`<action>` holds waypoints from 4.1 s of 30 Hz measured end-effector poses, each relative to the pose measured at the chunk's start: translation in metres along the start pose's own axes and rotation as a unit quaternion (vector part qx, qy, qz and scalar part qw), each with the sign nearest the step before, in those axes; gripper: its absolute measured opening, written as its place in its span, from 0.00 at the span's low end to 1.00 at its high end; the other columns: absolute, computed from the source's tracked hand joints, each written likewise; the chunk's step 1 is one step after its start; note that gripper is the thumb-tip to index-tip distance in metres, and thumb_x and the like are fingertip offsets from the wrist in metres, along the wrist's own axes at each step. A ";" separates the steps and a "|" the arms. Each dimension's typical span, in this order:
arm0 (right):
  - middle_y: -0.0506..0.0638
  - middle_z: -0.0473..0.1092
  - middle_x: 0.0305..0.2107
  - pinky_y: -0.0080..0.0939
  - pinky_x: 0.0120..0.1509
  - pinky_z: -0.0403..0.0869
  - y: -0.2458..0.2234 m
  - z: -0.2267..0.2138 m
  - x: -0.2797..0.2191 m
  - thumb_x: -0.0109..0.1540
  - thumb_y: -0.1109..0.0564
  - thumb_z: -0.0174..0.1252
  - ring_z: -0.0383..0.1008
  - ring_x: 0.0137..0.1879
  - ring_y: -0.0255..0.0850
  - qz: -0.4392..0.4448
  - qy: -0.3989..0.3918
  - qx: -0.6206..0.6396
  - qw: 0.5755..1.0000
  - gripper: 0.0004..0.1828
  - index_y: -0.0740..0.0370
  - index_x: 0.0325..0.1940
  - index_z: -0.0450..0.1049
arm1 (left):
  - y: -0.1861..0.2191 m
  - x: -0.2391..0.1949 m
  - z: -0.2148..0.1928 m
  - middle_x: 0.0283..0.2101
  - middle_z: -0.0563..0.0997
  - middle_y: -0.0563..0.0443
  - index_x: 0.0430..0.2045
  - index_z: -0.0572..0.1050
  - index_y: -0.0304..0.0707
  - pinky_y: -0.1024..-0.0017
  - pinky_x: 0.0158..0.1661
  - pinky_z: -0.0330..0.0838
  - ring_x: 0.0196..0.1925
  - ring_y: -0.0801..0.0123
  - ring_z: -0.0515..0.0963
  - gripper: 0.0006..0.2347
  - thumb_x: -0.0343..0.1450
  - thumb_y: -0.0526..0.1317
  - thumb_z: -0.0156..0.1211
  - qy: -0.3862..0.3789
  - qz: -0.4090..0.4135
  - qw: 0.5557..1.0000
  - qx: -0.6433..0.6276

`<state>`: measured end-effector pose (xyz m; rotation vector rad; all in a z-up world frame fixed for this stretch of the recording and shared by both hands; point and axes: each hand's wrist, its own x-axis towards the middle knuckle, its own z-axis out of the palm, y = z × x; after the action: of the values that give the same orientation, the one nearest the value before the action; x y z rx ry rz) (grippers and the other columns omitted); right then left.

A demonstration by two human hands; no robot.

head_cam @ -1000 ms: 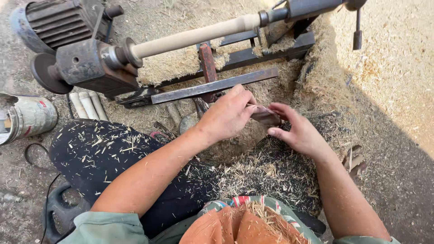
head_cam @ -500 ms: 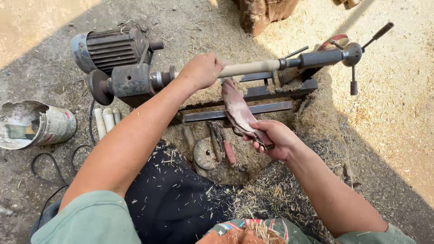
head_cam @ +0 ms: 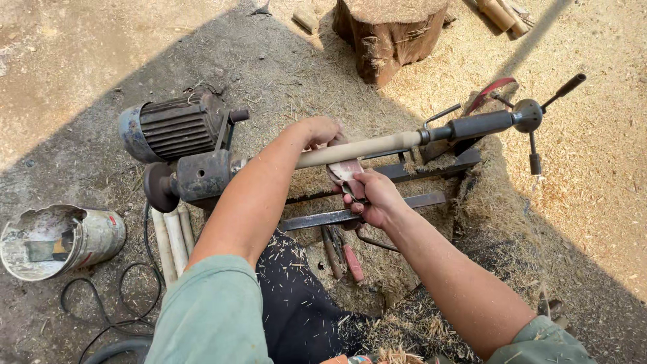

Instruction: The person operates a wood lathe to shape a cylindrical wooden piece using a chisel. They then sand the piece with sandpaper, remove it from the lathe, and inspect it before placing it aside.

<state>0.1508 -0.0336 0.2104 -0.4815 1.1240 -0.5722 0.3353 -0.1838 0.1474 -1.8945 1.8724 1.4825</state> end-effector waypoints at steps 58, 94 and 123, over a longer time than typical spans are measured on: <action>0.50 0.65 0.24 0.30 0.18 0.54 -0.051 -0.094 0.015 0.70 0.57 0.45 0.55 0.19 0.30 -0.038 0.121 -0.107 0.986 0.05 0.60 0.46 0.65 | 0.113 -0.031 -0.003 0.31 0.87 0.47 0.34 0.85 0.43 0.67 0.37 0.76 0.32 0.65 0.84 0.13 0.66 0.51 0.69 0.162 0.245 0.953 -0.075; 0.48 0.63 0.21 0.33 0.17 0.55 0.026 0.021 0.034 0.71 0.54 0.44 0.55 0.17 0.31 -0.052 0.093 -0.133 0.985 0.09 0.58 0.39 0.62 | -0.001 -0.036 -0.038 0.37 0.86 0.45 0.36 0.85 0.44 0.63 0.41 0.78 0.36 0.60 0.85 0.14 0.67 0.52 0.69 0.167 0.137 0.976 -0.005; 0.44 0.60 0.19 0.30 0.13 0.49 0.057 0.079 -0.011 0.70 0.59 0.42 0.51 0.14 0.29 0.014 -0.035 -0.041 0.998 0.07 0.61 0.43 0.66 | -0.087 -0.010 -0.022 0.46 0.83 0.39 0.39 0.83 0.34 0.59 0.47 0.77 0.46 0.52 0.83 0.19 0.67 0.53 0.69 0.104 0.028 0.985 0.138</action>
<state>0.2317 0.0222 0.2108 -0.5505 1.0890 -0.4827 0.4197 -0.1701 0.1186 -1.9380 2.1054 1.0031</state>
